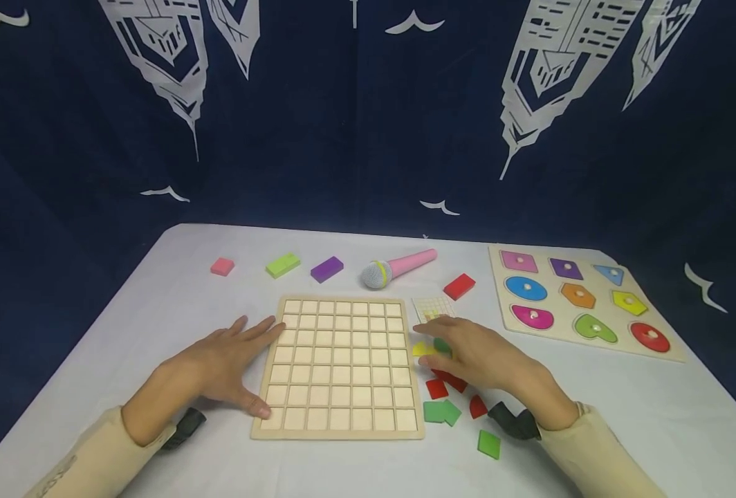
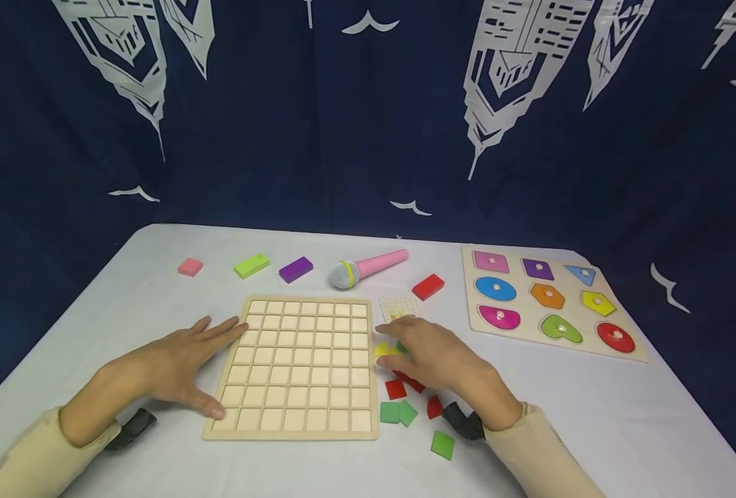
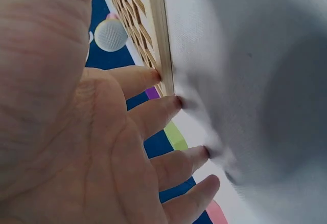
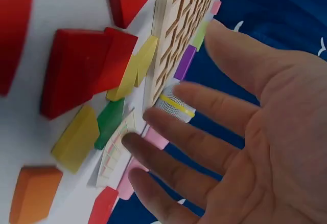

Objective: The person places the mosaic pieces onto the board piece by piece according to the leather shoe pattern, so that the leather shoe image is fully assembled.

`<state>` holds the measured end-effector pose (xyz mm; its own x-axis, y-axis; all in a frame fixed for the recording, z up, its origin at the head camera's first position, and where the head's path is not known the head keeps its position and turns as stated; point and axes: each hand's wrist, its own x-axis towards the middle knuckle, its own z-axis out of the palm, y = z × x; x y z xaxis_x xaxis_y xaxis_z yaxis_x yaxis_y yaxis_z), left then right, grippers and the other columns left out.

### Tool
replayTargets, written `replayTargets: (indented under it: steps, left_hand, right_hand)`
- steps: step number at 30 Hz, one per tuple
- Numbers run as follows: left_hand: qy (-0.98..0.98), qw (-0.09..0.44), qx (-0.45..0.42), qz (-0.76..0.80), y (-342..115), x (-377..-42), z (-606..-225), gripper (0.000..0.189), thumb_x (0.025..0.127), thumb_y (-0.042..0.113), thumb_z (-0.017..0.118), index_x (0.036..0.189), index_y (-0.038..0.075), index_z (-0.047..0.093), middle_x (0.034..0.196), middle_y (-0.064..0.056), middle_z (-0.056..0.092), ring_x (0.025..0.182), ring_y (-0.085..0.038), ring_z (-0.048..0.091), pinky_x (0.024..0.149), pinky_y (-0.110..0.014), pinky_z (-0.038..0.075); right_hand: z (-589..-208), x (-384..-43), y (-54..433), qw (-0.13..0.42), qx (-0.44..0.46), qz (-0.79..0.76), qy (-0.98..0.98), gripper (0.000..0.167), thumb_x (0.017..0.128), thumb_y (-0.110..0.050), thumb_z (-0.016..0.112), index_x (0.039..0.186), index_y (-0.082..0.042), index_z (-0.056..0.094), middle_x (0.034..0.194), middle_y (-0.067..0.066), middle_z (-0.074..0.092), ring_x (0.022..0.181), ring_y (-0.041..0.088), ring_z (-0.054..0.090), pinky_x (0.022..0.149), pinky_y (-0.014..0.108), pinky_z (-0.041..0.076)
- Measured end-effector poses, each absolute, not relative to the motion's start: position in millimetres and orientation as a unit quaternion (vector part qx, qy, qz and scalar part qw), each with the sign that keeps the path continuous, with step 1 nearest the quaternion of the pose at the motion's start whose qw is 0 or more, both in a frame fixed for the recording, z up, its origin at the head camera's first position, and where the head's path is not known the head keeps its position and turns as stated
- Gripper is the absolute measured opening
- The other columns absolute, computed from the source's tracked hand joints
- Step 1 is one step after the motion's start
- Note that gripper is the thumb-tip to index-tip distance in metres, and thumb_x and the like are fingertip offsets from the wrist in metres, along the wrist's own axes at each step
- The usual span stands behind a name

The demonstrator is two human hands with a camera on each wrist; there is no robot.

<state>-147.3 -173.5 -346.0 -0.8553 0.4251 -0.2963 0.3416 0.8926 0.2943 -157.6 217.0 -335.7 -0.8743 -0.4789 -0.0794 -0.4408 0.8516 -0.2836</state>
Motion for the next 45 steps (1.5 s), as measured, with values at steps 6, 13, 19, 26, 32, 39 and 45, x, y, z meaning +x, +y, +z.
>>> replayTargets:
  steps: [6,13,19,26,32,39,45]
  left_hand:
    - [0.957,0.182,0.195,0.115,-171.3,-146.2,-344.7,0.131,0.054,0.07,0.085,0.16,0.019,0.027,0.168,-0.008,0.021,0.15,-0.051,0.015,0.111,-0.072,0.027]
    - [0.956,0.175,0.203,0.121,-172.1,-148.5,-341.5,0.13,0.055,0.067,0.086,0.16,0.019,0.027,0.168,-0.007,0.021,0.15,-0.051,0.014,0.11,-0.073,0.029]
    - [0.955,0.171,0.208,0.124,-174.4,-146.0,-343.5,0.13,0.054,0.069,0.085,0.159,0.017,0.03,0.167,-0.008,0.023,0.149,-0.052,0.017,0.109,-0.072,0.031]
    - [0.957,0.169,0.204,0.12,-174.0,-144.2,-344.9,0.129,0.053,0.071,0.085,0.158,0.018,0.031,0.166,-0.008,0.025,0.149,-0.051,0.018,0.109,-0.072,0.032]
    - [0.953,0.189,0.194,0.134,-176.4,-145.3,-343.6,0.127,0.054,0.065,0.088,0.159,0.022,0.03,0.167,-0.004,0.023,0.151,-0.049,0.017,0.109,-0.072,0.031]
    - [0.953,0.196,0.19,0.132,-177.3,-146.7,-343.0,0.127,0.055,0.063,0.088,0.159,0.023,0.028,0.168,-0.004,0.022,0.151,-0.047,0.016,0.11,-0.072,0.031]
    - [0.953,0.196,0.19,0.132,-175.1,-146.8,-342.9,0.127,0.054,0.062,0.089,0.159,0.023,0.028,0.168,-0.005,0.021,0.152,-0.048,0.014,0.11,-0.072,0.029]
  right_hand:
    - [-336.1,-163.8,210.6,0.104,-0.225,-0.141,0.959,0.045,0.086,-0.029,0.079,0.129,-0.02,0.069,0.131,0.001,0.066,0.12,0.021,0.056,0.1,0.045,0.053]
    - [-337.4,-167.4,210.6,0.081,-0.239,-0.14,0.957,0.04,0.085,-0.019,0.08,0.124,-0.016,0.072,0.124,0.001,0.068,0.117,0.02,0.057,0.099,0.042,0.054]
    - [-342.7,-167.8,210.5,0.075,-0.246,-0.137,0.957,0.034,0.085,-0.013,0.079,0.118,-0.014,0.074,0.119,-0.001,0.068,0.116,0.02,0.057,0.099,0.043,0.053]
    - [-344.3,-166.6,208.7,0.063,-0.249,-0.127,0.958,0.031,0.083,-0.012,0.08,0.113,-0.016,0.075,0.116,-0.003,0.068,0.115,0.019,0.056,0.098,0.041,0.054]
    - [-345.8,-166.0,207.7,0.052,-0.245,-0.117,0.961,0.03,0.081,-0.013,0.083,0.11,-0.017,0.076,0.109,-0.005,0.068,0.107,0.016,0.057,0.092,0.037,0.056]
    - [-347.1,-168.9,207.0,0.049,-0.251,-0.119,0.959,0.029,0.081,-0.014,0.083,0.109,-0.017,0.076,0.103,-0.007,0.069,0.097,0.012,0.058,0.087,0.034,0.056]
    - [-344.3,-168.4,210.8,0.065,-0.25,-0.127,0.958,0.029,0.083,-0.016,0.081,0.111,-0.017,0.075,0.103,-0.007,0.069,0.093,0.011,0.057,0.085,0.033,0.056]
